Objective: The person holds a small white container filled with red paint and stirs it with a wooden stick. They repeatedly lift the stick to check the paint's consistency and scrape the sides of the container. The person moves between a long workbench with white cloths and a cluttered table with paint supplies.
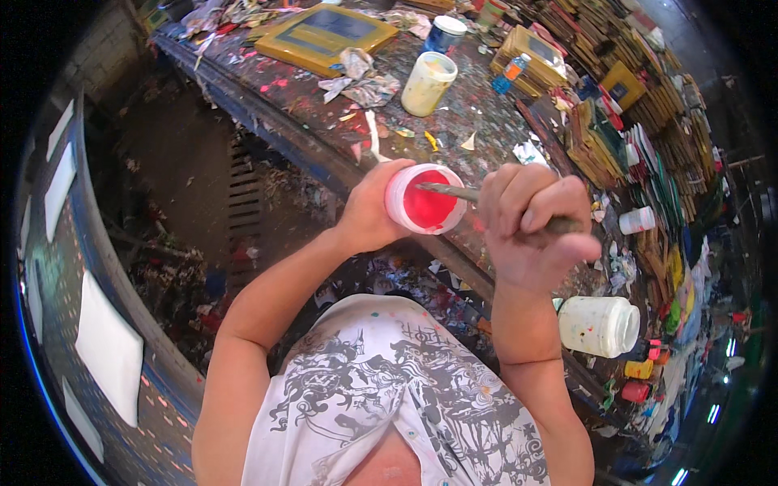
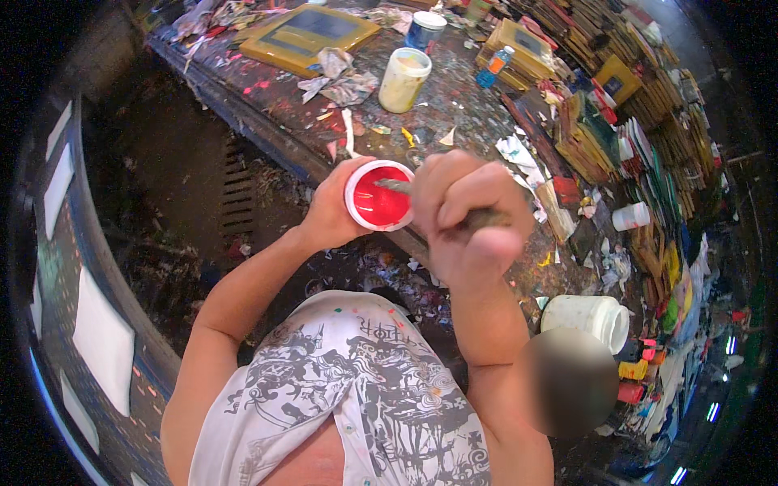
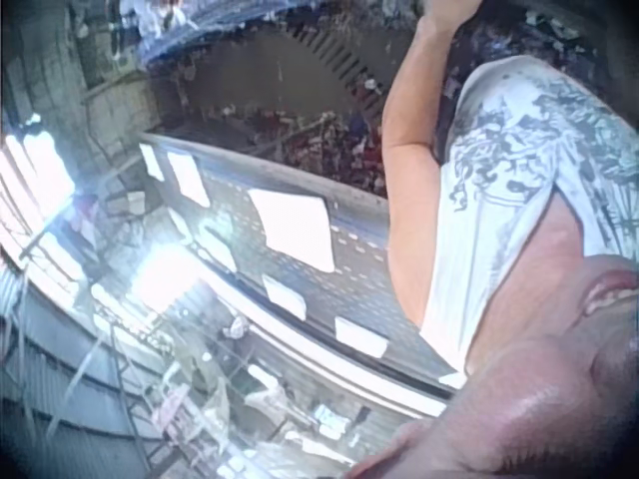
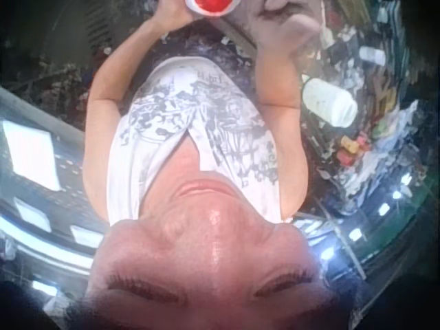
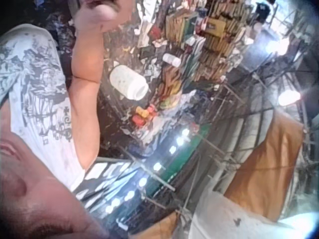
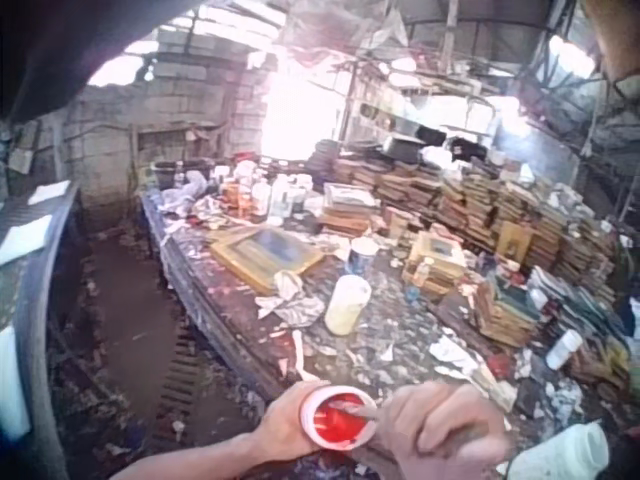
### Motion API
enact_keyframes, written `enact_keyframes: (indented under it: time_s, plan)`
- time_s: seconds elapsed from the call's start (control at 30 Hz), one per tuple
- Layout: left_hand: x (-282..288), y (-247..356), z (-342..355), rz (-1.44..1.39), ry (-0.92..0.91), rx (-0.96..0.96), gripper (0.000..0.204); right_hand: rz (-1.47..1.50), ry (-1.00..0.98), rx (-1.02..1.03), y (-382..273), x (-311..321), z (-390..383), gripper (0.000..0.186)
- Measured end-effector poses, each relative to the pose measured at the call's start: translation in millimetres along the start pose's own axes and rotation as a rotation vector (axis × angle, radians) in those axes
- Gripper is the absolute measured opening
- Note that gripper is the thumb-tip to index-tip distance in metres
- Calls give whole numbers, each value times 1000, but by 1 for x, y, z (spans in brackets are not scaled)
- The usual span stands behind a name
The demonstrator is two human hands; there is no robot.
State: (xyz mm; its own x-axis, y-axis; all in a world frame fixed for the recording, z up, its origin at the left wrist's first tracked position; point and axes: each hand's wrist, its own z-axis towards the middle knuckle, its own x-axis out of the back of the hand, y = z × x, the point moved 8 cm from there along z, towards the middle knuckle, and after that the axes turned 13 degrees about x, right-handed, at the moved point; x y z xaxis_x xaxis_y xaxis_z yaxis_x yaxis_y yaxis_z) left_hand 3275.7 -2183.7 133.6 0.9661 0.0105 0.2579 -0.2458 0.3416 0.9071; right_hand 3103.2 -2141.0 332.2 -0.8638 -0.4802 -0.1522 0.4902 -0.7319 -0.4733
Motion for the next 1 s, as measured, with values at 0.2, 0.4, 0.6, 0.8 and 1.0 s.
enact_keyframes:
  time_s: [0.2,0.4,0.6,0.8,1.0]
  plan:
    - [-53,-34,50,-166,-121,131,113,-524,-102,23,41,79,-2,35]
    - [-79,-68,73,-54,-328,193,115,-935,-448,-380,54,149,-32,15]
    - [-79,-70,69,18,-340,212,105,-849,-442,-353,58,136,-28,17]
    - [-83,-54,61,150,-338,99,98,-801,-767,-501,60,119,-19,16]
    - [-80,-54,58,186,-337,140,96,-599,-921,-333,41,90,-28,30]
